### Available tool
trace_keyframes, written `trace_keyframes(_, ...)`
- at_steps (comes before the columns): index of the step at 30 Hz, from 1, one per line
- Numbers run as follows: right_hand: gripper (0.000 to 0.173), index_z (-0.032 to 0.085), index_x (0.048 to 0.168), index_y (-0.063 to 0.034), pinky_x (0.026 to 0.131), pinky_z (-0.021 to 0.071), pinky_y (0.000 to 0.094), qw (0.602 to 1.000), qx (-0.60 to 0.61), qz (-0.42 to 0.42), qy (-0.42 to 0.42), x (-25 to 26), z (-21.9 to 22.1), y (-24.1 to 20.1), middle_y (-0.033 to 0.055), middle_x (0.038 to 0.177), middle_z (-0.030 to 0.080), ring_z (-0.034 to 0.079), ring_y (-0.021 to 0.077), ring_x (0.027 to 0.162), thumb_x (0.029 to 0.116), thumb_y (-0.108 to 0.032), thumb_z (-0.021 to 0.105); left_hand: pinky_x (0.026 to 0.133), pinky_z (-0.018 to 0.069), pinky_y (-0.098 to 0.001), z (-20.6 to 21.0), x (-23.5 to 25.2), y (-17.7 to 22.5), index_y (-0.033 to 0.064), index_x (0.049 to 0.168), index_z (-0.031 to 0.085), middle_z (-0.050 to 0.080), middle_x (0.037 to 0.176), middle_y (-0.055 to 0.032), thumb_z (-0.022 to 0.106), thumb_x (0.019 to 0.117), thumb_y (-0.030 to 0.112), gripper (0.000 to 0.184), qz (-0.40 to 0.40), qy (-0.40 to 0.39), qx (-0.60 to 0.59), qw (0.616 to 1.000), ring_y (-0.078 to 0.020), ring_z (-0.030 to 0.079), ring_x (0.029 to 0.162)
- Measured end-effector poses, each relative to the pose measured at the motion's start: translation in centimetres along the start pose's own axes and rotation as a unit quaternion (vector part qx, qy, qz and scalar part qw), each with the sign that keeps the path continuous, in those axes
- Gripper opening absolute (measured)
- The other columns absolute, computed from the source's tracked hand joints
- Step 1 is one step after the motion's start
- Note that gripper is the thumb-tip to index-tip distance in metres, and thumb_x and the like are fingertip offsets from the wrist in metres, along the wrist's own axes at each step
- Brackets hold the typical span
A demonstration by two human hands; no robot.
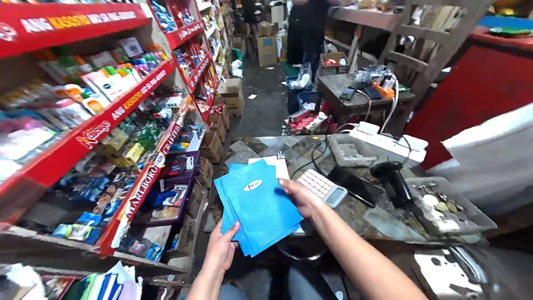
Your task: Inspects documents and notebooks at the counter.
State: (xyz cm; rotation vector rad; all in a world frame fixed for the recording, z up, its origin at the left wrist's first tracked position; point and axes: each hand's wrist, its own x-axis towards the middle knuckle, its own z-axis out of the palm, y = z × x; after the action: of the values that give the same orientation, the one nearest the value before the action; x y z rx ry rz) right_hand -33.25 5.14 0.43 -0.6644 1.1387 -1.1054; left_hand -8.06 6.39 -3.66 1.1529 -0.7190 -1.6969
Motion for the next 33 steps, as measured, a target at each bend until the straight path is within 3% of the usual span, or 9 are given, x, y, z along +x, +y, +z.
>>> trace_keyframes(7, 0.058, 0.044, 0.140, -0.0037, 0.079, 0.0628, 0.0364, 0.998, -0.061, -0.018, 0.025, -2.7, 1.0, 4.3, 0.0122, 0.110, 0.070, 0.073, 0.0195, 0.090, 0.0879, 0.014, 0.062, 0.074, 0.0645, -0.0345, -0.8, 0.2, -0.4, -0.0052, 0.127, 0.057, 0.073, 0.102, -0.0144, 0.065, 0.0924, -0.009, 0.036, 0.100, 0.061, -0.016, 0.993, -0.0193, 0.074, 0.086)
trace_keyframes(12, 0.049, 0.051, 0.134, 0.0015, 0.082, 0.0616, 0.0317, 0.974, -0.169, -0.091, 0.123, -2.9, 0.4, 4.7, 0.0138, 0.114, 0.068, 0.071, 0.0159, 0.095, 0.0877, 0.011, 0.064, 0.069, 0.0644, -0.0363, -1.3, -0.3, -1.6, -0.0047, 0.131, 0.055, 0.072, 0.104, -0.0169, 0.055, 0.1044, 0.007, 0.029, 0.078, 0.083, 0.005, 0.993, -0.0217, 0.075, 0.084)
trace_keyframes(17, 0.047, 0.052, 0.136, 0.0019, 0.087, 0.0598, 0.0329, 0.940, -0.259, -0.092, 0.200, -4.2, -1.7, 5.4, 0.0161, 0.119, 0.067, 0.070, 0.0163, 0.101, 0.0907, 0.006, 0.064, 0.060, 0.0615, -0.0339, -2.9, -2.4, -3.1, 0.0056, 0.153, 0.031, 0.062, 0.126, -0.0183, 0.046, 0.1060, 0.005, 0.050, 0.023, 0.061, 0.094, 0.993, -0.0223, 0.073, 0.084)
trace_keyframes(19, 0.046, 0.054, 0.134, 0.0020, 0.085, 0.0605, 0.0313, 0.936, -0.262, -0.104, 0.210, -5.1, -2.5, 5.7, 0.0146, 0.117, 0.068, 0.071, 0.0145, 0.099, 0.0898, 0.006, 0.065, 0.056, 0.0579, -0.0285, -3.9, -2.9, -4.1, 0.0035, 0.155, 0.026, 0.070, 0.110, -0.0152, 0.051, 0.1012, 0.000, 0.059, 0.054, 0.052, 0.141, 0.987, -0.0166, 0.072, 0.075)
trace_keyframes(22, 0.048, 0.053, 0.135, 0.0017, 0.082, 0.0615, 0.0297, 0.940, -0.246, -0.101, 0.215, -5.9, -2.9, 5.7, 0.0133, 0.115, 0.069, 0.072, 0.0136, 0.096, 0.0893, 0.007, 0.065, 0.059, 0.0573, -0.0248, -4.8, -3.1, -4.5, -0.0011, 0.153, 0.030, 0.067, 0.101, -0.0105, 0.057, 0.0976, 0.001, 0.061, 0.086, 0.041, 0.178, 0.979, -0.0124, 0.068, 0.074)
trace_keyframes(24, 0.049, 0.052, 0.136, 0.0015, 0.082, 0.0614, 0.0294, 0.941, -0.240, -0.095, 0.218, -6.1, -2.9, 5.6, 0.0133, 0.116, 0.069, 0.071, 0.0134, 0.096, 0.0894, 0.007, 0.064, 0.063, 0.0573, -0.0253, -5.0, -3.0, -4.8, -0.0020, 0.147, 0.039, 0.064, 0.118, -0.0127, 0.061, 0.0951, 0.002, 0.057, 0.116, 0.057, 0.205, 0.970, -0.0127, 0.068, 0.083)
trace_keyframes(27, 0.049, 0.052, 0.136, 0.0016, 0.082, 0.0615, 0.0290, 0.941, -0.235, -0.098, 0.223, -6.1, -2.8, 5.6, 0.0137, 0.117, 0.069, 0.072, 0.0133, 0.097, 0.0894, 0.008, 0.064, 0.089, 0.0561, -0.0328, -5.2, -3.0, -5.8, -0.0010, 0.137, 0.057, 0.049, 0.142, -0.0239, 0.066, 0.0895, 0.016, 0.052, 0.274, 0.097, 0.386, 0.875, -0.0238, 0.060, 0.119)
trace_keyframes(29, 0.048, 0.053, 0.135, 0.0018, 0.082, 0.0615, 0.0284, 0.940, -0.235, -0.102, 0.225, -6.1, -2.8, 5.8, 0.0134, 0.117, 0.069, 0.071, 0.0129, 0.097, 0.0890, 0.008, 0.064, 0.102, 0.0456, -0.0572, -5.0, -3.0, -6.1, 0.0033, 0.128, 0.067, 0.055, 0.138, -0.0292, 0.060, 0.0894, 0.021, 0.043, 0.412, 0.091, 0.499, 0.757, -0.0459, 0.052, 0.128)
trace_keyframes(33, 0.046, 0.054, 0.133, 0.0023, 0.082, 0.0615, 0.0282, 0.939, -0.233, -0.106, 0.231, -6.1, -2.7, 6.0, 0.0139, 0.115, 0.069, 0.071, 0.0130, 0.096, 0.0891, 0.009, 0.063, 0.101, 0.0429, -0.0588, -3.6, -3.3, -6.6, 0.0163, 0.127, 0.070, 0.066, 0.136, -0.0055, 0.051, 0.0994, 0.034, 0.038, 0.488, -0.025, 0.597, 0.636, -0.0354, 0.056, 0.130)
